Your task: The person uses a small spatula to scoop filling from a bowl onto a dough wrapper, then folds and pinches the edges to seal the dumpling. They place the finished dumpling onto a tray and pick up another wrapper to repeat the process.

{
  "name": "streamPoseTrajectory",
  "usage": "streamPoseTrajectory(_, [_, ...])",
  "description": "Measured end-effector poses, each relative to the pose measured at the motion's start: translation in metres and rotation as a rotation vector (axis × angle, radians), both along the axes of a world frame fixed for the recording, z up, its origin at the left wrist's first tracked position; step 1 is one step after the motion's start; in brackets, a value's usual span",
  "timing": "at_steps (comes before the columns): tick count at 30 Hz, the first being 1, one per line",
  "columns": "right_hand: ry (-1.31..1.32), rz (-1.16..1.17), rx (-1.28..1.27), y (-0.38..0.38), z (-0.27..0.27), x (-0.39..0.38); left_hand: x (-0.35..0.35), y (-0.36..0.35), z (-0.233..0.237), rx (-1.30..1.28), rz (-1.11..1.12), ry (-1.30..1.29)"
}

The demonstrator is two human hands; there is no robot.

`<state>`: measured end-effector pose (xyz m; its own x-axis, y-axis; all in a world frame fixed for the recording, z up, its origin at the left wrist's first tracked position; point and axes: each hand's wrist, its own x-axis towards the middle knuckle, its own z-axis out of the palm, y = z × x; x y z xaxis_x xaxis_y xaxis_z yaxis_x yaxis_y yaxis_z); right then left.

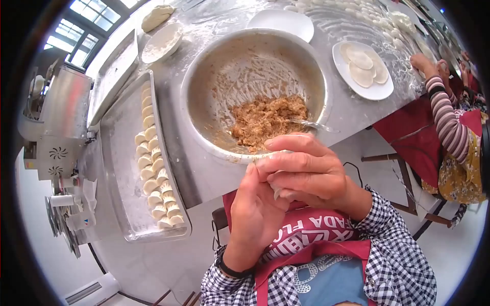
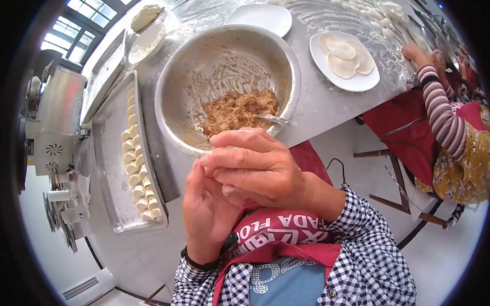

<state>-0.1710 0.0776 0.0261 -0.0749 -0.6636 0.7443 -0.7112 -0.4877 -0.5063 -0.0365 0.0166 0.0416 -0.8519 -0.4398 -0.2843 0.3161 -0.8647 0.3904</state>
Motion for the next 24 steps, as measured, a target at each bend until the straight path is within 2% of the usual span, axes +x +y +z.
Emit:
streamPoseTrajectory(1, [0.002, 0.001, -0.001, -0.001, 0.000, 0.003, 0.001, -0.001, -0.002, 0.009, 0.000, 0.034])
streamPoseTrajectory(3, [-0.268, -0.051, -0.009, -0.003, 0.000, 0.009, 0.002, -0.002, -0.004, -0.008, -0.027, 0.036])
streamPoseTrajectory(4, [-0.266, -0.050, -0.010, -0.002, 0.001, 0.009, 0.002, -0.003, -0.004, -0.024, -0.054, 0.036])
streamPoseTrajectory(7, [-0.217, -0.069, -0.005, 0.001, 0.001, 0.007, 0.000, 0.000, 0.001, 0.041, -0.034, -0.024])
streamPoseTrajectory(8, [-0.102, -0.044, -0.028, 0.002, -0.003, 0.004, 0.001, 0.000, -0.001, 0.039, -0.035, -0.022])
streamPoseTrajectory(9, [0.014, -0.020, -0.052, 0.002, -0.005, 0.002, 0.003, 0.001, -0.007, 0.088, 0.001, 0.056])
streamPoseTrajectory(10, [0.016, -0.020, -0.054, 0.001, -0.004, 0.002, 0.004, 0.001, -0.009, 0.138, 0.036, 0.134])
streamPoseTrajectory(12, [0.096, -0.036, -0.059, 0.000, -0.001, 0.003, 0.002, 0.003, -0.003, 0.118, 0.054, 0.097])
streamPoseTrajectory(16, [0.068, -0.063, 0.018, -0.002, 0.003, 0.010, 0.003, 0.004, 0.002, 0.052, 0.061, 0.036])
streamPoseTrajectory(18, [-0.149, -0.082, -0.029, -0.003, -0.001, 0.016, 0.006, 0.005, -0.003, 0.059, 0.051, 0.063])
streamPoseTrajectory(20, [-0.147, -0.102, -0.031, -0.001, 0.000, 0.018, 0.007, 0.006, -0.003, 0.068, 0.040, 0.089])
streamPoseTrajectory(22, [-0.146, -0.124, -0.030, 0.000, -0.001, 0.017, 0.005, 0.008, 0.003, 0.141, 0.070, -0.004])
streamPoseTrajectory(24, [0.075, -0.042, -0.076, 0.001, -0.006, 0.012, 0.004, 0.010, 0.004, 0.161, 0.080, -0.022])
